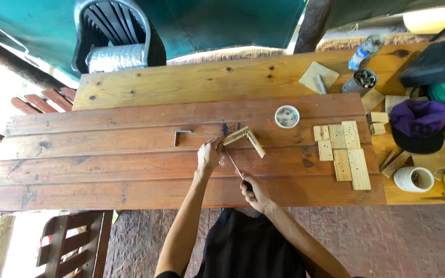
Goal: The person assembles small wooden pieces into a frame-like structure using a screwdriver and screws. They repeatedly pick up screws from a small bowl, align the pieces, and tighten the screws to secure the joints. The work is performed on a wooden table with additional wooden blocks and tools nearby.
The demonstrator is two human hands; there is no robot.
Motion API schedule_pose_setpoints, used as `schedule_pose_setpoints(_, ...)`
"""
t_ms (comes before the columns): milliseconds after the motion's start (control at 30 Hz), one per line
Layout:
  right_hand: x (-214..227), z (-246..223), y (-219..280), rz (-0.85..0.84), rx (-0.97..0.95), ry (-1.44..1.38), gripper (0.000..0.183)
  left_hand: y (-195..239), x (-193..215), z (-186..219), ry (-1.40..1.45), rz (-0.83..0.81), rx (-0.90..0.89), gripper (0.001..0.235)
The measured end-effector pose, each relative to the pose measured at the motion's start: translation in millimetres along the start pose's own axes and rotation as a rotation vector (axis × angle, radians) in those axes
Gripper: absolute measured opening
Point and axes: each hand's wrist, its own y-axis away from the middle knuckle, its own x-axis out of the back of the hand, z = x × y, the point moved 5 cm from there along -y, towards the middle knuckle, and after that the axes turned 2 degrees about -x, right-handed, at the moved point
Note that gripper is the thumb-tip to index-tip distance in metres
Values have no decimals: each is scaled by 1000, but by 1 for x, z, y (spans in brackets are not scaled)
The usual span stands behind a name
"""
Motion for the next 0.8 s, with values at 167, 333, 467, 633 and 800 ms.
schedule_pose_setpoints(167,2,-1,1,45,-67,-38,25,-1,8,9,5,3,14,33)
schedule_pose_setpoints(333,16,11,-17,147,89,175,39,0,4,11,-27,93,-33,34)
schedule_pose_setpoints(467,15,-4,-10,333,346,715,40,-2,1,10,-46,95,-46,39)
schedule_pose_setpoints(633,26,18,-25,22,60,83,19,-3,6,10,-32,49,-3,41)
schedule_pose_setpoints(800,26,29,-32,5,-81,-18,27,-2,5,10,-13,115,-11,39)
